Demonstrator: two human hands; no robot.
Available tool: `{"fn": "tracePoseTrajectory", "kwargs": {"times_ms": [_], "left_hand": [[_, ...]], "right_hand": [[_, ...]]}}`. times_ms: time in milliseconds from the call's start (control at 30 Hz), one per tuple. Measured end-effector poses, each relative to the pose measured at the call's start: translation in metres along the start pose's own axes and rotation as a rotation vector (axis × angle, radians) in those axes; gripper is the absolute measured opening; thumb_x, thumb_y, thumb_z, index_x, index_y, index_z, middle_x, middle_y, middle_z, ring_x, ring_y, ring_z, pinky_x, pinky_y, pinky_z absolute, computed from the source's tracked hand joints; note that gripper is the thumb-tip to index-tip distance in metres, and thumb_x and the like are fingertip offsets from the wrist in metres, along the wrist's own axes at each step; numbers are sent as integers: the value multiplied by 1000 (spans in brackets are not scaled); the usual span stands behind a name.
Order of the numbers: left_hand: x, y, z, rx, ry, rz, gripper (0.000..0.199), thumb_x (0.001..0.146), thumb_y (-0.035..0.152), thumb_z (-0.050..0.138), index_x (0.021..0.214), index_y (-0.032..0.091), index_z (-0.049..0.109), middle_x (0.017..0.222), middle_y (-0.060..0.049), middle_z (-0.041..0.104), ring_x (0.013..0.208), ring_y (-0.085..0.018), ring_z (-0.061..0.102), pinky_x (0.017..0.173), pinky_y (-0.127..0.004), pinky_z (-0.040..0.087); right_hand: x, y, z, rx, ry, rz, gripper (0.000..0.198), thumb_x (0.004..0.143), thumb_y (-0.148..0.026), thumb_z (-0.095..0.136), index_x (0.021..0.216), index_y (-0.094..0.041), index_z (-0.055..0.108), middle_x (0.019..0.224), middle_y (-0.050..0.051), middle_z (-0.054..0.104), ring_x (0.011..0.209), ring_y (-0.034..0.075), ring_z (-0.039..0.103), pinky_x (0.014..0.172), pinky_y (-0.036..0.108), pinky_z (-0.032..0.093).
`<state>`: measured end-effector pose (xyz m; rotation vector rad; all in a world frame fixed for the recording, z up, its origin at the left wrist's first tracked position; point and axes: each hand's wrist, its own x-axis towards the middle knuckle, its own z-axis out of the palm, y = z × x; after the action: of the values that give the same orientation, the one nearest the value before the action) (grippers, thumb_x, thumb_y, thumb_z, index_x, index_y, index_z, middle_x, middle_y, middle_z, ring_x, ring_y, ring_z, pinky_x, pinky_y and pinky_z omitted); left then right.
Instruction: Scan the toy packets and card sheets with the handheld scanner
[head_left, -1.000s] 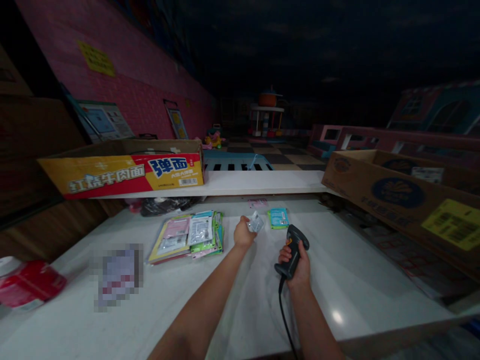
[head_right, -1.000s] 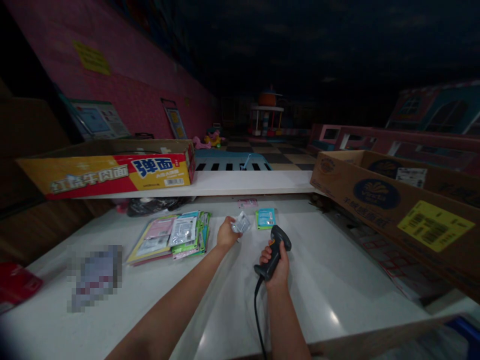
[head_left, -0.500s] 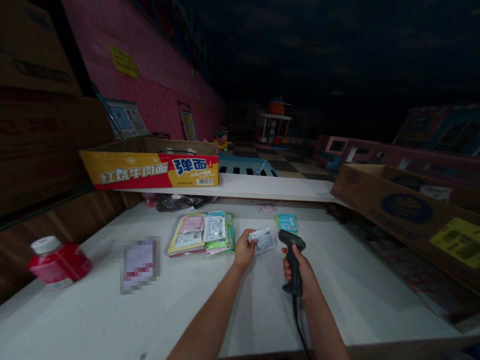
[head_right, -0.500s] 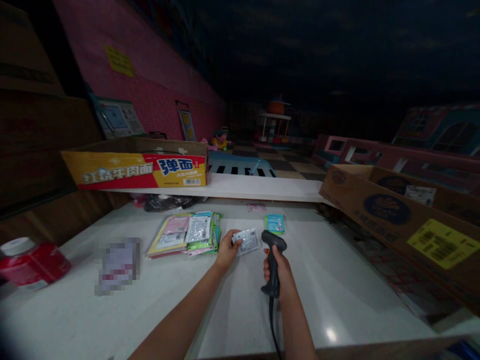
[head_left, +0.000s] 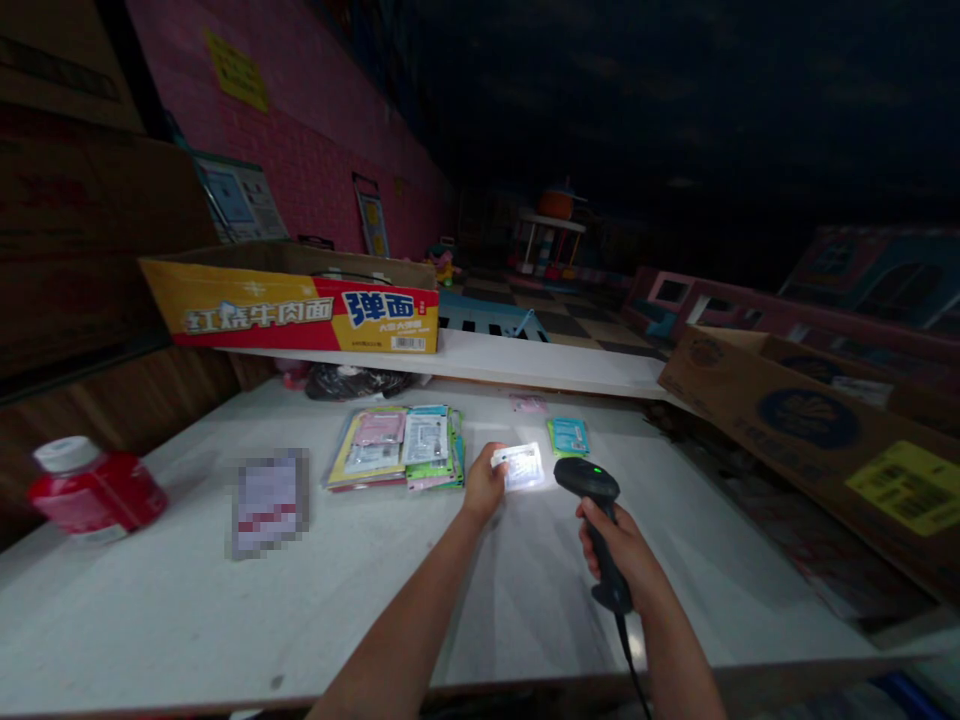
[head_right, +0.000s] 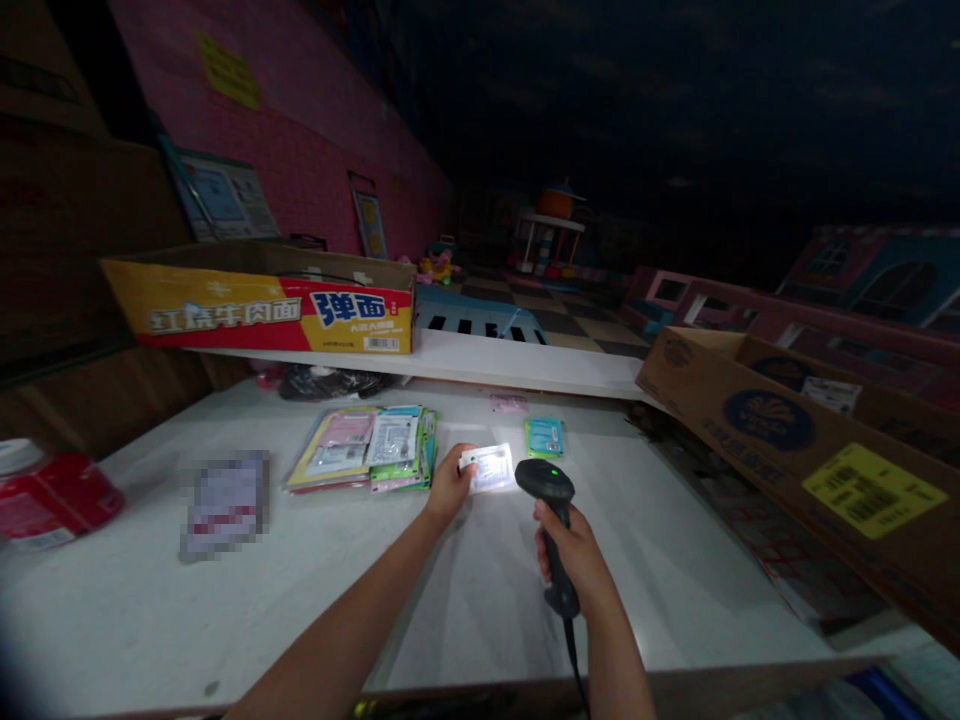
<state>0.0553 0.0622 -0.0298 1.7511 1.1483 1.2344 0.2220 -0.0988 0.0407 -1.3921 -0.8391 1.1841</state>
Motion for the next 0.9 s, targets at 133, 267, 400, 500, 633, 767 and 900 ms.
{"fn": "tracePoseTrajectory", "kwargs": {"times_ms": [133, 267, 400, 500, 633, 767, 900], "left_hand": [[-1, -2, 0, -17, -1, 40, 23, 80, 22, 50, 103, 20, 53, 90, -1, 63, 86, -17, 60, 80, -28, 46], [-3, -5, 2, -3, 37, 35, 25, 77, 20, 52, 103, 19, 52, 83, 0, 60, 79, -17, 57, 75, -28, 44], [-4, -6, 3, -10, 64, 15, 27, 75, 15, 52, 101, 21, 50, 79, 2, 56, 74, -15, 55, 70, -26, 42], [-6, -4, 3, -14, 55, 18, 24, 75, 14, 52, 98, 21, 49, 80, 3, 56, 74, -15, 54, 71, -25, 40], [-14, 6, 1, -52, 54, 23, 32, 74, 12, 51, 105, 21, 48, 82, 3, 56, 74, -14, 54, 71, -24, 40], [-30, 23, -9, -75, 44, 29, 32, 75, 13, 52, 105, 21, 55, 80, 3, 56, 65, -11, 49, 63, -22, 38], [-35, 41, -47, -67, 262, -22, 23, 77, 24, 56, 99, 19, 61, 71, 3, 54, 54, -10, 40, 54, -22, 33]], "right_hand": [[13, 7, 9, 185, 6, -16, 46, 71, -61, 69, 86, -19, 55, 50, -6, 53, 36, 9, 45, 32, 19, 34], [39, 22, 15, 567, -44, -1, 49, 66, -60, 73, 84, -18, 57, 49, -7, 47, 37, 6, 39, 33, 15, 31], [58, 40, 9, 895, -147, 33, 43, 66, -51, 77, 83, -17, 57, 53, -8, 45, 40, 3, 38, 35, 11, 32], [62, 50, 1, 1038, -172, 58, 39, 69, -43, 77, 90, -16, 58, 57, -7, 46, 43, 4, 41, 37, 12, 37], [61, 53, -4, 1112, -189, 90, 43, 70, -36, 77, 101, -13, 57, 61, -6, 46, 45, 5, 43, 39, 13, 41], [60, 54, -4, 1140, -218, 99, 38, 73, -33, 74, 100, -14, 56, 61, -7, 44, 45, 5, 43, 39, 14, 42], [58, 55, -5, 1186, -222, 111, 32, 75, -30, 71, 99, -15, 55, 62, -6, 43, 45, 6, 43, 39, 15, 43]]}}
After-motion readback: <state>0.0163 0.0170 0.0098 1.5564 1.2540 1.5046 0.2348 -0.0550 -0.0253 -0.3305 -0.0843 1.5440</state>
